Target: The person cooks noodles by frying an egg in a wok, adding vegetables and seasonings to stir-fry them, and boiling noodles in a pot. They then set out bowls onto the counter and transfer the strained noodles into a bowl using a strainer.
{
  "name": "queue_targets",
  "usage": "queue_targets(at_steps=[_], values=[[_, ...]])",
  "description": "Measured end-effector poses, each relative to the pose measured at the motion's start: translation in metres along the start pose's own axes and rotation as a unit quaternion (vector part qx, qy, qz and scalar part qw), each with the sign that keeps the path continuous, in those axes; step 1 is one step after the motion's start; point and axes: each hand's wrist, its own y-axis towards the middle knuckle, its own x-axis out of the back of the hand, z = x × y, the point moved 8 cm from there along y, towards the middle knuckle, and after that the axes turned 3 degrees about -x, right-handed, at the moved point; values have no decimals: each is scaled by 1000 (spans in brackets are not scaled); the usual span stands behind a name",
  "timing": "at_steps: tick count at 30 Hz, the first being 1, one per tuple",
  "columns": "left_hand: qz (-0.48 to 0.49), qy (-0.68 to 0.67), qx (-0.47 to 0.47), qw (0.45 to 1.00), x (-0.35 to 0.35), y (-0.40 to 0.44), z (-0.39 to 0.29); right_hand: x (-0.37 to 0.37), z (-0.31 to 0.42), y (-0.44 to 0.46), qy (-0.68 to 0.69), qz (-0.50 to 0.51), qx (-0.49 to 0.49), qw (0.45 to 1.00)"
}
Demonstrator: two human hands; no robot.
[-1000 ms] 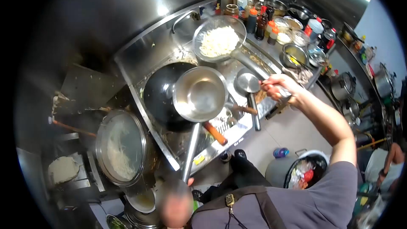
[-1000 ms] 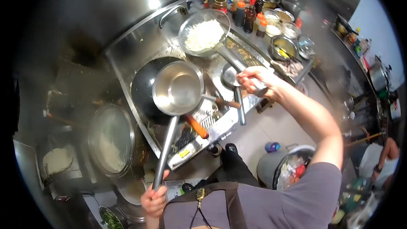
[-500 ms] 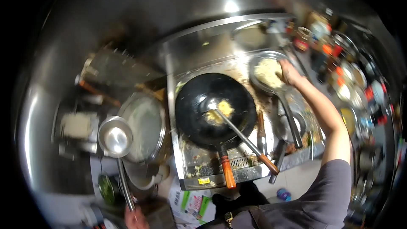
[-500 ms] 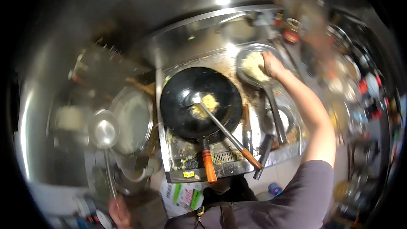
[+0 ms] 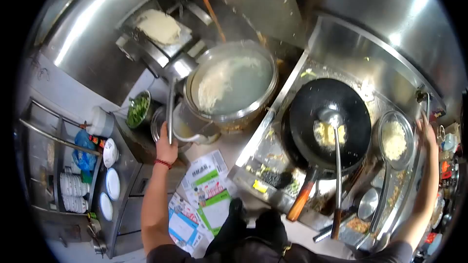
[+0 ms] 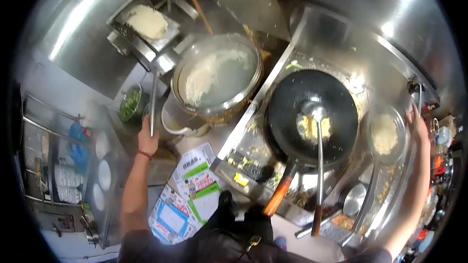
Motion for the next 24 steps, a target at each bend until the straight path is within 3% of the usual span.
queue_targets(at_steps=[2,3,5,7,9,10,12,13,15,16,17,19,20,22,23,24], values=[[13,0,6,1000,14,-28,39,25,-5,-131,-171,-143,-49,974],[1,-140,134,981,17,-47,76,23,-10,-197,-252,-183,-82,947],[-2,-396,370,840,-10,-83,130,-9,-21,-299,-358,-200,-145,900],[-40,-521,385,761,-37,-73,155,-74,-29,-362,-421,-188,-191,866],[-30,-639,444,627,-111,-69,245,-173,-16,-379,-472,-173,-250,827],[-4,-646,440,623,-137,-62,273,-184,-31,-379,-552,-161,-176,799],[-4,-804,432,409,-194,-40,306,-209,-42,-373,-635,-154,-53,755],[11,-808,429,404,-212,-30,311,-238,-26,-371,-684,-159,-28,712],[-25,-851,448,273,-251,-19,326,-288,-13,-369,-761,-128,112,626],[22,-913,359,192,-278,-5,342,-304,-17,-365,-738,-101,87,662],[34,-913,361,187,-314,-4,367,-320,-21,-360,-712,-75,63,696],[-137,-808,364,442,-326,-3,407,-321,-50,-354,-689,-76,-121,711],[-130,-812,364,437,-328,-5,399,-305,-72,-353,-681,-79,-135,715],[-161,-831,452,281,-318,-24,379,-277,-92,-350,-643,-113,-150,743],[-178,-830,489,200,-319,-29,375,-287,-70,-350,-616,-133,-44,775],[-162,-842,458,237,-309,-29,375,-291,-61,-350,-600,-134,-18,789]])
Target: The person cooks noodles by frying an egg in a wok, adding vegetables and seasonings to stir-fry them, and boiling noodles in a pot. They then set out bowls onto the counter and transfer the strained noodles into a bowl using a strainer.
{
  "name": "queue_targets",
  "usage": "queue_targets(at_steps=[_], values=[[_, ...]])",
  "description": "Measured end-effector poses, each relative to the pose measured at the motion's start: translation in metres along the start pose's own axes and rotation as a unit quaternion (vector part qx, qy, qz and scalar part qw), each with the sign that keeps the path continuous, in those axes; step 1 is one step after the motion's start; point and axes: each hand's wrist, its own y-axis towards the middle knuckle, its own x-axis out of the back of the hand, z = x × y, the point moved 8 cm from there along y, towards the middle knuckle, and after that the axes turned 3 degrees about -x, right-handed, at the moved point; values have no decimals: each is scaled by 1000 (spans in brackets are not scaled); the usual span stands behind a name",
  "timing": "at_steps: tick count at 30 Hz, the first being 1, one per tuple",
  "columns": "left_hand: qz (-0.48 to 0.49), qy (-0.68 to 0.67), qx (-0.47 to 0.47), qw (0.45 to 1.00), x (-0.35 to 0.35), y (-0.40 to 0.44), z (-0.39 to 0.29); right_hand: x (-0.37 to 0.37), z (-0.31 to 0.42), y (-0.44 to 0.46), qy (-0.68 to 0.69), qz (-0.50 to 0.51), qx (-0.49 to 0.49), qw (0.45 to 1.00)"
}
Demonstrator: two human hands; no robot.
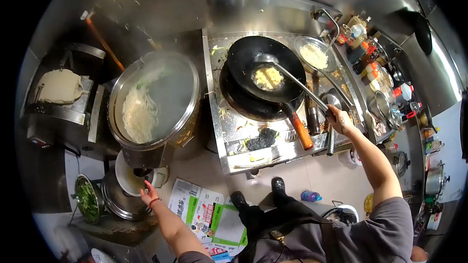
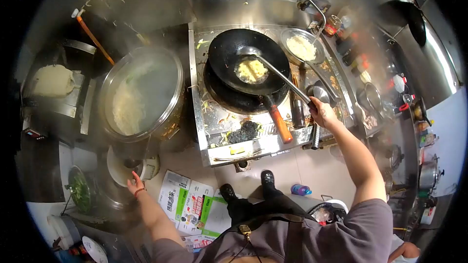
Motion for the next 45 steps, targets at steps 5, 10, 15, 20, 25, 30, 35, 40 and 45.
queue_targets(at_steps=[5,10,15,20,25,30,35,40,45], values=[[23,115,-42,992,-5,-63,-26,2,16,-12,145,50,-39,987],[2,250,-14,968,65,-182,-14,-1,30,-35,485,256,-242,800],[-124,308,28,943,182,-357,29,30,29,-43,525,341,-202,753],[-228,314,98,916,304,-491,75,37,15,-70,327,303,6,895],[-268,315,209,886,356,-542,105,29,7,-93,246,206,122,939],[-222,331,226,889,321,-501,134,28,9,-105,220,207,107,947],[-95,399,112,905,220,-455,135,24,21,-110,208,197,130,949],[-53,392,74,916,190,-452,125,22,35,-117,135,177,152,963],[-100,401,125,902,250,-448,120,4,39,-125,118,189,143,964]])
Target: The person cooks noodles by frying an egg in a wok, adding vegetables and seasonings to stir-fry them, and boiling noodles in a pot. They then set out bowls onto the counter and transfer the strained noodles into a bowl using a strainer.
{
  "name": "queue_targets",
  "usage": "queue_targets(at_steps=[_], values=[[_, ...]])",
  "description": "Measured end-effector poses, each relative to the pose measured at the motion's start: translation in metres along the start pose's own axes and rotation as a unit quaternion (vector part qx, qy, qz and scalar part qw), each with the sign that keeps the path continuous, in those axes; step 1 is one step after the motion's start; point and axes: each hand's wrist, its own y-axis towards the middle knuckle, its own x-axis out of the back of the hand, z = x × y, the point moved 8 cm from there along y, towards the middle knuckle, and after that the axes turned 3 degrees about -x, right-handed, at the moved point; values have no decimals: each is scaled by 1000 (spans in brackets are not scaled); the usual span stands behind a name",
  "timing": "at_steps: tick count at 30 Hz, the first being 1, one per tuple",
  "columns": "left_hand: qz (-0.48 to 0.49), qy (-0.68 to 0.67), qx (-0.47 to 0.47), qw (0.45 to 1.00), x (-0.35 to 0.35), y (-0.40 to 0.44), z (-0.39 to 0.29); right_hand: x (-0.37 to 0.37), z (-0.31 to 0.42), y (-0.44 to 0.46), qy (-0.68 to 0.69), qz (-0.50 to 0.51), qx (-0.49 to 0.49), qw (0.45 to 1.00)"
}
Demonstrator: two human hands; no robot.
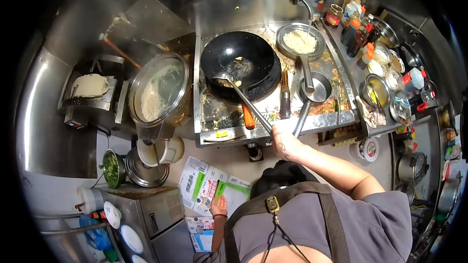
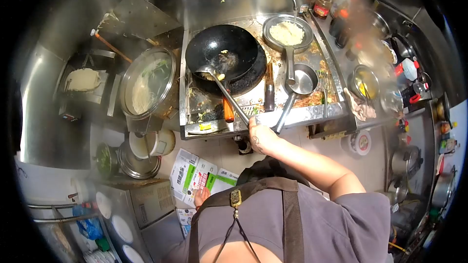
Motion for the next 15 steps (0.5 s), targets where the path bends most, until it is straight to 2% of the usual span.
queue_targets(at_steps=[2,6,8,9,10,11,12,13,14,15], values=[[-38,14,29,999,13,0,20,-5,3,-2,-2,5,5,1000],[-33,39,71,996,36,29,42,0,13,-3,13,10,3,1000],[11,19,152,988,28,29,44,-1,5,-1,4,-27,23,999],[12,18,154,988,26,31,44,2,3,0,-3,-62,46,997],[-9,12,100,995,24,34,35,19,12,-3,-4,-61,46,997],[-31,7,45,998,23,37,23,35,13,-8,143,24,-61,987],[-32,6,45,998,17,33,16,33,12,-14,285,109,-166,938],[-28,5,23,999,4,18,2,27,-3,-18,366,88,-214,901],[-24,3,2,1000,-9,4,-9,21,-16,-16,462,73,-228,854],[-29,16,-15,999,-17,-5,-17,18,-24,-14,524,100,-218,818]])
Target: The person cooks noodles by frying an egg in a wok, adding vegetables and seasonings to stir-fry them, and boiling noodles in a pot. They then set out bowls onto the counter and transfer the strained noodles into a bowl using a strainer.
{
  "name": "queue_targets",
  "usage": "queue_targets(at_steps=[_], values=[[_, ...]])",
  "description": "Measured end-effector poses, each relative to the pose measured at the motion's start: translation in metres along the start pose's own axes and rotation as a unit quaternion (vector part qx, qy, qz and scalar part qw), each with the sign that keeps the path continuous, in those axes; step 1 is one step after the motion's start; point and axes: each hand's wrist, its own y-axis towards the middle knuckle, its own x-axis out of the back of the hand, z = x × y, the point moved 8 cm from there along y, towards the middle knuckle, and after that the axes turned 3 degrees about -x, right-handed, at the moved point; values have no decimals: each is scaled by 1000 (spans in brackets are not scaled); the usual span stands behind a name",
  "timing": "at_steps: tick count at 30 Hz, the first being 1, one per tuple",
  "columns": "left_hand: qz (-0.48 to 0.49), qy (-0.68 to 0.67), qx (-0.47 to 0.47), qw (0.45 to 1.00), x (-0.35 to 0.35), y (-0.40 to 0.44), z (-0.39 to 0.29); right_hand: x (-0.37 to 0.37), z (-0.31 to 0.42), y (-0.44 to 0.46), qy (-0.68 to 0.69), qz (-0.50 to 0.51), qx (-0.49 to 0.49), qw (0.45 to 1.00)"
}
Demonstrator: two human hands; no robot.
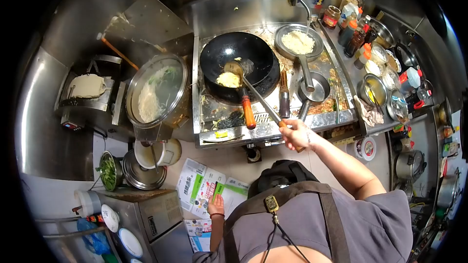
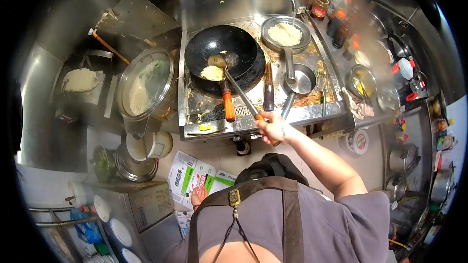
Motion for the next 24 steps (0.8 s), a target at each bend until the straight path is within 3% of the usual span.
queue_targets(at_steps=[2,5,8,11,16,18,19,20,21,22,23,24], values=[[4,11,0,1000,10,7,-4,8,0,1,117,59,-18,991],[4,25,6,1000,16,12,-5,19,3,0,123,72,-11,990],[-14,27,17,999,26,12,-1,22,5,-5,-97,0,40,994],[-30,45,9,998,33,11,7,9,12,-12,-289,-25,101,952],[-21,50,40,998,29,3,9,-3,-4,0,-379,-31,198,904],[-8,65,25,998,24,-2,6,-5,-5,-5,-429,-123,446,776],[-8,66,25,997,26,-2,5,-2,2,-10,-215,-37,57,974],[-6,67,25,997,27,-2,3,2,-1,0,-34,14,9,999],[-2,68,25,997,26,-1,3,7,-4,10,146,65,-38,986],[1,68,23,997,30,1,3,9,5,16,217,114,-29,969],[0,79,26,997,33,0,1,14,11,18,253,97,-49,961],[1,91,29,995,32,3,-1,14,10,27,353,158,-79,919]])
